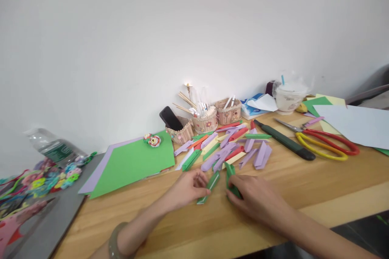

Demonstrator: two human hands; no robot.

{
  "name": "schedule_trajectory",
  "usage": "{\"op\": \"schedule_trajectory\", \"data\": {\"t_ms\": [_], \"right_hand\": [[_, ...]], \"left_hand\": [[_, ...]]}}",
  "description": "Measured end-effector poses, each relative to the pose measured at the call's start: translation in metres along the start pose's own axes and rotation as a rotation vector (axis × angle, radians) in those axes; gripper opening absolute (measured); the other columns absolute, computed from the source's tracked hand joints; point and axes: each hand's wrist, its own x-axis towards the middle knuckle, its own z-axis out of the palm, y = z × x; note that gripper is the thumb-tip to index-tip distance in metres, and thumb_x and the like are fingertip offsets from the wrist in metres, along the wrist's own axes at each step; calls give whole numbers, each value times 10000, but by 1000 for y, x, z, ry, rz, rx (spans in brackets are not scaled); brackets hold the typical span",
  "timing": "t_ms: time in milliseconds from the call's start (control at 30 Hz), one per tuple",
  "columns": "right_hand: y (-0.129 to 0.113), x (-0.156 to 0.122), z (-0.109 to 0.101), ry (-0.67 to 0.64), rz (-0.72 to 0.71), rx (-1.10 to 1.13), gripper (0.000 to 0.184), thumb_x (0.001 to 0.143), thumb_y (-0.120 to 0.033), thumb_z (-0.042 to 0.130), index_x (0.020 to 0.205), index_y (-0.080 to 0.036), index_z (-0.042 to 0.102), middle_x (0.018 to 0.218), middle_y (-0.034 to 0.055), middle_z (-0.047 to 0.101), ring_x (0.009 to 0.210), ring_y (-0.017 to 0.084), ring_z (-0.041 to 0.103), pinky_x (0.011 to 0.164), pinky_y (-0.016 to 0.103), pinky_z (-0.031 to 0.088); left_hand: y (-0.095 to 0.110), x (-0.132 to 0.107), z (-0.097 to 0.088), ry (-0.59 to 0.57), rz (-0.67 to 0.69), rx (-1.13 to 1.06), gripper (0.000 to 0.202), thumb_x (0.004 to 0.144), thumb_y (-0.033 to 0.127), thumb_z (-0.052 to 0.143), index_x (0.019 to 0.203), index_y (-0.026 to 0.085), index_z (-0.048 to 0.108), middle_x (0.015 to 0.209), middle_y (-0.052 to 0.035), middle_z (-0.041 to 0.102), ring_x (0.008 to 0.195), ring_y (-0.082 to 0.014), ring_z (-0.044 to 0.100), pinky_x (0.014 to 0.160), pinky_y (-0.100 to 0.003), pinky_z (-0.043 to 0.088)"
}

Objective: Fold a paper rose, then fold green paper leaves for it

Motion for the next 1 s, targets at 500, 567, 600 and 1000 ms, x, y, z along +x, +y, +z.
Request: {"op": "schedule_trajectory", "data": {"t_ms": [500, 567, 600, 1000], "right_hand": [[6, -8, -8, 0, 51, -55, 148, 750, -146, 440, 657, -189, 547, 603, 49, 656, 530, 205, 615, 453, 269, 240], [10, -12, -16, 40, 18, 13, 147, 766, -149, 434, 670, -193, 536, 602, 27, 633, 531, 174, 596, 472, 252, 283], [12, -13, -19, 68, -14, 58, 143, 773, -151, 432, 679, -193, 531, 601, 19, 618, 532, 160, 583, 482, 244, 302], [0, 8, -38, 36, -337, 236, 123, 770, -79, 399, 772, -191, 448, 766, 36, 552, 685, 150, 517, 607, 248, 396]], "left_hand": [[9, -7, -2, 45, 96, 248, 183, 627, 297, 679, 693, 173, 562, 692, 14, 561, 661, -137, 498, 593, -239, 359], [20, -9, 0, 95, 226, 364, 162, 673, 326, 646, 700, 178, 589, 790, -11, 581, 741, -158, 513, 644, -251, 372], [25, -8, 2, 116, 256, 366, 164, 702, 341, 618, 712, 177, 605, 818, -22, 587, 763, -164, 519, 661, -256, 378], [44, 10, 30, 31, 49, -531, 400, 536, 483, 716, 699, 132, 613, 625, -2, 587, 597, -116, 542, 636, -258, 440]]}}
